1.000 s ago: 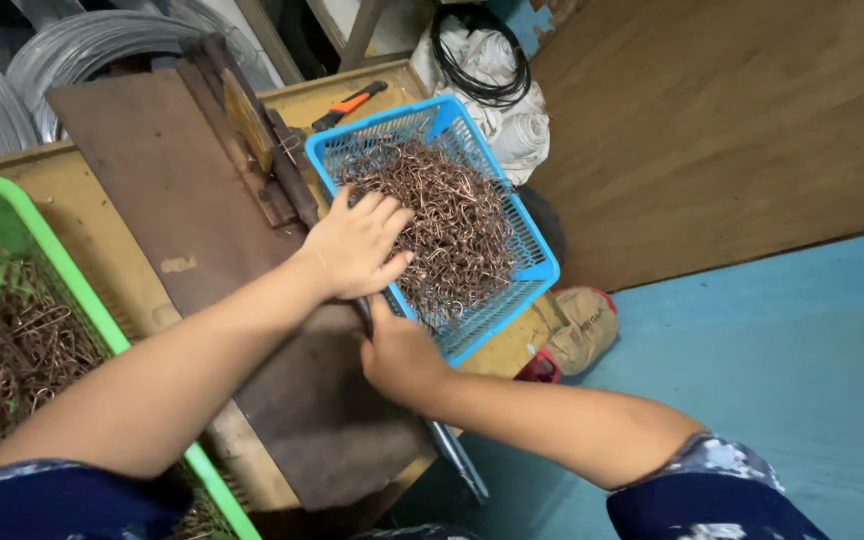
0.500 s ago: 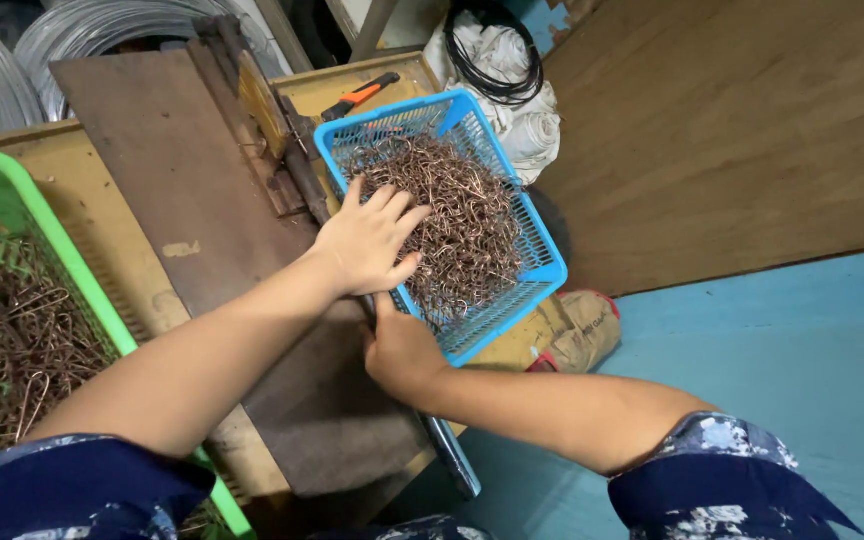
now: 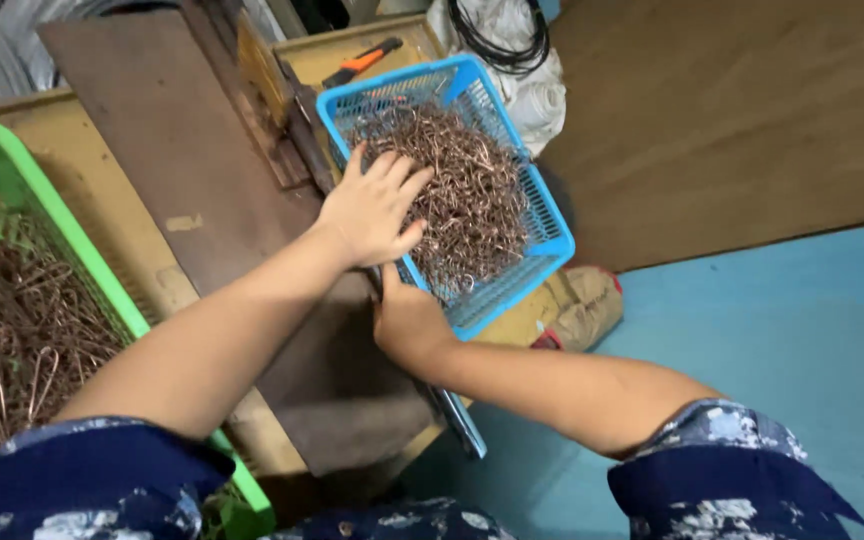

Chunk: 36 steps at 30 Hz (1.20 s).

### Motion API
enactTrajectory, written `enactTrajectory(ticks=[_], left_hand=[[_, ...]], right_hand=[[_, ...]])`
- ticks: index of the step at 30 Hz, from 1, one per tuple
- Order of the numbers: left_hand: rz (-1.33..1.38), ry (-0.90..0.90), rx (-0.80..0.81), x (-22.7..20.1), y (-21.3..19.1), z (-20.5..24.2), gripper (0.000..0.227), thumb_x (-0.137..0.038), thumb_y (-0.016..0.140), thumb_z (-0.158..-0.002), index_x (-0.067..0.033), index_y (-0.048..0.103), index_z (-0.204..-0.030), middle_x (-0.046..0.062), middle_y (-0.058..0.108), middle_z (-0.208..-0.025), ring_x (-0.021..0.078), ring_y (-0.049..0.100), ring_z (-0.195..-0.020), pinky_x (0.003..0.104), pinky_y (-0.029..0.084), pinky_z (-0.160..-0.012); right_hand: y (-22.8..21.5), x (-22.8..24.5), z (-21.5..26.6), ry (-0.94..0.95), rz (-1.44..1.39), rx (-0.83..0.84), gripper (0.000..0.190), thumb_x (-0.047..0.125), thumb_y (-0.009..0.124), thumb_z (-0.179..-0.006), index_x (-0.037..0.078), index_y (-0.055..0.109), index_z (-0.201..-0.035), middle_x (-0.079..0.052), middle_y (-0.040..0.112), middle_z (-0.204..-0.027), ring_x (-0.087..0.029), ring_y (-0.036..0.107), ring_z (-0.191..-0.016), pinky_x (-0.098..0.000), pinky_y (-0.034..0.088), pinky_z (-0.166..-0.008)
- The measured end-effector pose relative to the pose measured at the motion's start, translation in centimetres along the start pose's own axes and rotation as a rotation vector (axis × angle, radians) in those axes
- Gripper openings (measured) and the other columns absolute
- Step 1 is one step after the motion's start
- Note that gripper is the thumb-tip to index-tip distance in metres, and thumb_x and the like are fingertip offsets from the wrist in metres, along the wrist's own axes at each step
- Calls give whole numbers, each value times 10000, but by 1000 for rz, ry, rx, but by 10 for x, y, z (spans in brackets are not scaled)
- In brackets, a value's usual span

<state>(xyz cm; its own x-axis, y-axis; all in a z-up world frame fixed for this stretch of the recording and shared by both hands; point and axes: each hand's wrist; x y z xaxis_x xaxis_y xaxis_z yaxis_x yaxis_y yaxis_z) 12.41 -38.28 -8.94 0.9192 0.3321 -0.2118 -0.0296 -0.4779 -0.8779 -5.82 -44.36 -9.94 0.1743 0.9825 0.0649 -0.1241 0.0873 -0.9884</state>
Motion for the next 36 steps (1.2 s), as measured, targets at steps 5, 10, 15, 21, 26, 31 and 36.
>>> enactTrajectory(ticks=[5, 10, 15, 21, 26, 31, 36], left_hand=[[0, -38, 42, -1, -4, -3, 780, -627, 498, -947, -156, 541, -1567, 137, 569, -1433, 321, 488, -1434, 721, 273, -1211], [2, -76, 170, -1, -14, -7, 783, -641, 447, -956, -204, 502, -1604, 114, 570, -1453, 308, 479, -1464, 729, 229, -1239], [-37, -74, 110, -6, -10, -3, 794, -670, 490, -936, -206, 527, -1579, 99, 574, -1441, 290, 494, -1434, 694, 281, -1239], [11, -22, -129, 2, 9, 4, 781, -656, 596, -854, -175, 589, -1470, 78, 577, -1362, 290, 521, -1336, 605, 391, -1151], [33, -267, -150, 27, -23, 20, 375, -449, 655, -880, -216, 648, -1174, 41, 618, -1120, 310, 654, -1046, 566, 528, -868], [-151, -610, -275, 93, -79, 54, 178, -293, 687, -858, -159, 690, -976, 98, 657, -914, 369, 721, -860, 550, 568, -677], [-27, -761, 49, 163, -41, 61, 377, -422, 563, -1039, -146, 785, -1167, 162, 770, -1100, 488, 716, -1029, 708, 435, -890]], right_hand=[[-9, 5, 2, 16, -43, -1, 611, 164, 588, -956, -86, 450, -1496, -224, 764, -791, -449, 792, -749, -565, 615, -647], [14, -5, -2, -16, -11, -85, 606, 243, 600, -983, -68, 474, -1488, -191, 758, -774, -424, 786, -710, -545, 606, -619], [10, 1, 4, -34, 182, -208, 592, 332, 652, -957, 11, 554, -1444, -56, 730, -717, -278, 787, -652, -424, 621, -553], [-19, 13, -4, 115, -116, 123, 502, 358, 562, -1042, 41, 490, -1425, -214, 780, -856, -461, 799, -847, -577, 625, -715], [-49, 28, 0, 155, -156, 200, 582, 329, 557, -1068, 71, 382, -1559, -265, 783, -984, -472, 796, -962, -589, 629, -806], [-92, 42, 13, 138, -266, 214, 809, 299, 575, -1072, 147, 145, -1740, -332, 768, -1053, -531, 767, -1026, -639, 613, -879], [-86, 39, 16, 89, -256, 196, 875, 265, 612, -1053, 277, 97, -1761, -314, 771, -1056, -524, 762, -1024, -634, 610, -883]])
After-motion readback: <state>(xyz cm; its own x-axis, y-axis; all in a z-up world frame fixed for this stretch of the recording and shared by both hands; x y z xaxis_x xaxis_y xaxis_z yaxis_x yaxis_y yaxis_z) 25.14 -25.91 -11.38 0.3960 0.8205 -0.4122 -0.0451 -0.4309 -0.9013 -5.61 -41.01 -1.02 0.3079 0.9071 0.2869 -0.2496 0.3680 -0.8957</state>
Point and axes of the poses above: each hand's wrist, its own z-axis away from the middle knuckle, its own y-axis out of the palm, x = y × z
